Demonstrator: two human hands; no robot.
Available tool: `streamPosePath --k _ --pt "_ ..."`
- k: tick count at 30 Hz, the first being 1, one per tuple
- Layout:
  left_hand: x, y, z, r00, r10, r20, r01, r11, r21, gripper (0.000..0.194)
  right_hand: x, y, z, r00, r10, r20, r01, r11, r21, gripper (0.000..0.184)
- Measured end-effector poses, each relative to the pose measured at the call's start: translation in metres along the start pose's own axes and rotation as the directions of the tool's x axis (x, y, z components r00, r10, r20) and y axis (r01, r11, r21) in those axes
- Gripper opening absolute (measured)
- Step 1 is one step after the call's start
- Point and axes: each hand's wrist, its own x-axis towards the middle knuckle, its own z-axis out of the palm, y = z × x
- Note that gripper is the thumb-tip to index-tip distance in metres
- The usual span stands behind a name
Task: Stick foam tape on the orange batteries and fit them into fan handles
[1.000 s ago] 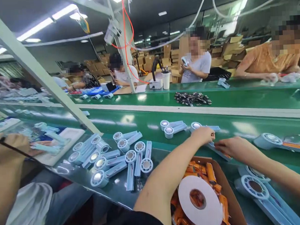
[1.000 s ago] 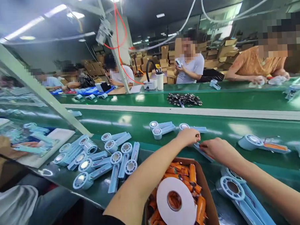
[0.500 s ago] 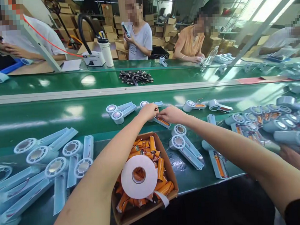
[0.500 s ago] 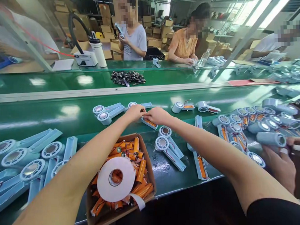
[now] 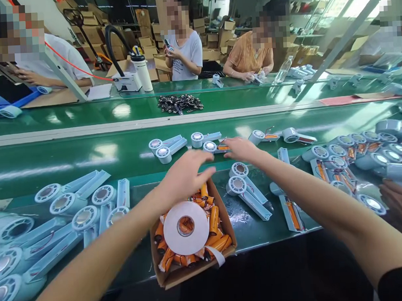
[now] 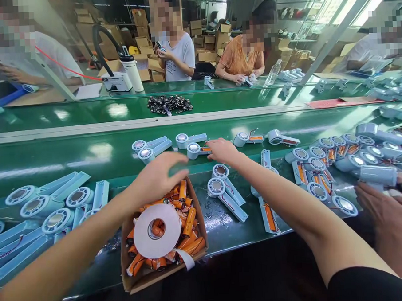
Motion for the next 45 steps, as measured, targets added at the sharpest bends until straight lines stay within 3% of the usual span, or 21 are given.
streamPosePath --k 3,6,8,10,13,15,18,19,20,23,24,26,28,30,31,34,36,38,39,41,45 --pt "-0.101 0.016 -0.014 0.974 0.224 0.040 -0.228 0.967 0.115 0.031 -0.045 -0.004 -0.009 0.994 -0.055 -0.098 0.071 0.984 0.165 0.050" --pt "-0.161 0.015 -0.003 0.961 0.276 -0.005 -0.257 0.901 0.349 0.047 -0.101 -0.035 -0.010 0.977 -0.150 -0.151 0.206 0.842 0.498 0.031" --pt "-0.174 0.011 0.010 0.961 0.273 -0.048 -0.231 0.883 0.408 0.050 -0.133 -0.062 -0.005 0.976 -0.177 -0.126 0.216 0.713 0.667 0.030" --pt "-0.176 0.012 0.021 0.963 0.244 -0.113 -0.180 0.896 0.405 0.042 -0.156 -0.089 0.005 0.972 -0.231 -0.028 0.161 0.582 0.797 0.036" --pt "-0.177 0.018 0.025 0.949 0.190 -0.251 -0.091 0.929 0.358 0.037 -0.178 -0.119 0.019 0.919 -0.379 0.105 0.082 0.445 0.892 0.039" --pt "-0.182 0.018 0.022 0.931 0.169 -0.324 -0.057 0.943 0.329 0.037 -0.188 -0.132 0.022 0.842 -0.529 0.110 0.129 0.394 0.910 0.046" --pt "-0.193 0.009 0.018 0.914 0.124 -0.387 0.004 0.950 0.312 0.035 -0.193 -0.135 0.016 0.581 -0.802 0.136 0.267 0.346 0.900 0.044" --pt "-0.197 0.004 0.018 0.908 0.103 -0.407 0.031 0.950 0.309 0.035 -0.190 -0.132 0.013 0.525 -0.839 0.145 0.319 0.351 0.881 0.037" --pt "-0.200 0.001 0.018 0.903 0.081 -0.422 0.057 0.950 0.306 0.036 -0.185 -0.127 0.011 0.537 -0.832 0.138 0.380 0.384 0.842 0.030" --pt "-0.206 -0.002 0.020 0.894 0.066 -0.443 0.082 0.948 0.307 0.034 -0.159 -0.109 0.010 0.753 -0.658 0.017 0.537 0.628 0.563 0.025" --pt "-0.206 0.000 0.022 0.896 0.073 -0.439 0.074 0.948 0.309 0.033 -0.150 -0.103 0.011 0.793 -0.609 -0.013 0.552 0.710 0.437 0.027" --pt "-0.203 0.006 0.025 0.900 0.095 -0.425 0.049 0.948 0.314 0.030 -0.134 -0.095 0.015 0.821 -0.571 -0.007 0.554 0.792 0.256 0.029" --pt "-0.200 0.012 0.027 0.904 0.115 -0.412 0.023 0.949 0.315 0.027 -0.125 -0.089 0.019 0.820 -0.573 -0.010 0.550 0.782 0.295 0.023" --pt "-0.196 0.016 0.027 0.902 0.122 -0.414 0.015 0.950 0.311 0.024 -0.124 -0.085 0.023 0.854 -0.513 -0.089 0.475 0.698 0.536 0.017" --pt "-0.195 0.018 0.027 0.900 0.128 -0.417 0.009 0.951 0.310 0.023 -0.126 -0.084 0.024 0.888 -0.439 -0.135 0.403 0.603 0.689 0.020" --pt "-0.191 0.019 0.024 0.895 0.163 -0.416 -0.022 0.946 0.322 0.021 -0.136 -0.088 0.028 0.979 -0.156 -0.131 0.151 0.124 0.981 0.034" --pt "-0.188 0.019 0.023 0.894 0.195 -0.404 -0.051 0.939 0.339 0.023 -0.144 -0.095 0.027 0.996 -0.069 -0.047 0.034 -0.183 0.983 0.040" --pt "-0.185 0.020 0.022 0.897 0.204 -0.391 -0.059 0.934 0.352 0.024 -0.151 -0.106 0.023 0.997 -0.073 0.023 -0.049 -0.379 0.924 0.044" --pt "-0.183 0.021 0.022 0.901 0.205 -0.383 -0.061 0.932 0.358 0.024 -0.154 -0.111 0.019 0.995 -0.089 0.039 -0.074 -0.433 0.898 0.047" --pt "-0.180 0.022 0.022 0.910 0.206 -0.360 -0.063 0.927 0.371 0.024 -0.160 -0.118 0.013 0.991 -0.127 0.046 -0.099 -0.457 0.884 0.054" --pt "-0.174 0.026 0.022 0.919 0.243 -0.309 -0.097 0.901 0.422 0.025 -0.166 -0.118 0.003 0.985 -0.172 0.008 -0.063 -0.317 0.946 0.050"
